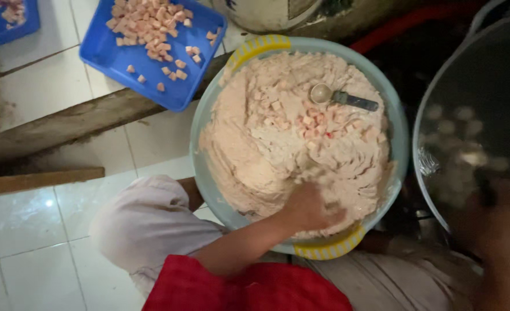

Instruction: The person sits on the floor beside large basins, scoops portions of pale meat paste with a scoop, presses pink filling cubes into each portion, and rolls the paste into balls by hand. They drop the finished balls into a water-filled basin, repeating the cycle continuously.

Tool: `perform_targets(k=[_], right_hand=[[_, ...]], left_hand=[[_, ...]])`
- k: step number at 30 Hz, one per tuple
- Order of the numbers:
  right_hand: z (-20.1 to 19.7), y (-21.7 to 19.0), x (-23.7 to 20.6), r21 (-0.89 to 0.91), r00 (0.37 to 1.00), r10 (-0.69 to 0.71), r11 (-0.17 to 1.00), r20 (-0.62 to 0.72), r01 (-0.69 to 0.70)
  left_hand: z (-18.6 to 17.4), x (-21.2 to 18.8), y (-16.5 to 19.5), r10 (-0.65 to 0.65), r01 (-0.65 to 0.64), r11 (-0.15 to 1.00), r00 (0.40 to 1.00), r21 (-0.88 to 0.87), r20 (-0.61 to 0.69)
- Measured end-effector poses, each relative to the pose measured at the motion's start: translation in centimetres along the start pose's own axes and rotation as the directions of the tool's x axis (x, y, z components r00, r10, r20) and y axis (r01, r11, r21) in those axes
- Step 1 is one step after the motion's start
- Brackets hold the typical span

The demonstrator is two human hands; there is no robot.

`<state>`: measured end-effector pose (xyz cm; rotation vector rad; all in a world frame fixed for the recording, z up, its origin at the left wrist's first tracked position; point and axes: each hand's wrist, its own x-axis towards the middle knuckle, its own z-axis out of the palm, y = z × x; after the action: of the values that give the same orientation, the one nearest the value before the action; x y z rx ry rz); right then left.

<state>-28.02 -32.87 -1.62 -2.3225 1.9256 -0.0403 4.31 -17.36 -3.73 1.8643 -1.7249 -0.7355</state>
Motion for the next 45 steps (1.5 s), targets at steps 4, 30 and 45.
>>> perform_targets(k=[4,30,45], right_hand=[[0.7,0.7,-0.2,0.152,0.998,0.04,0.988,-0.053,-0.032],[-1.7,-0.5,-0.2,-0.281,0.896,0.326,0.928,0.302,-0.243],[-8.2,-8.7,-7.8,0.58,0.913,-0.092,0.796,0.399,-0.173]], left_hand=[[-3.3,0.1,-3.5,-0.365,0.327,0.915,0.921,-0.236,-0.139],[-2.1,-0.6,-5.6,0.106,-0.076,0.908,0.993,0.412,-0.05],[4.9,4.7,3.6,0.171,-0.273,0.911,0.932,-0.31,-0.319]])
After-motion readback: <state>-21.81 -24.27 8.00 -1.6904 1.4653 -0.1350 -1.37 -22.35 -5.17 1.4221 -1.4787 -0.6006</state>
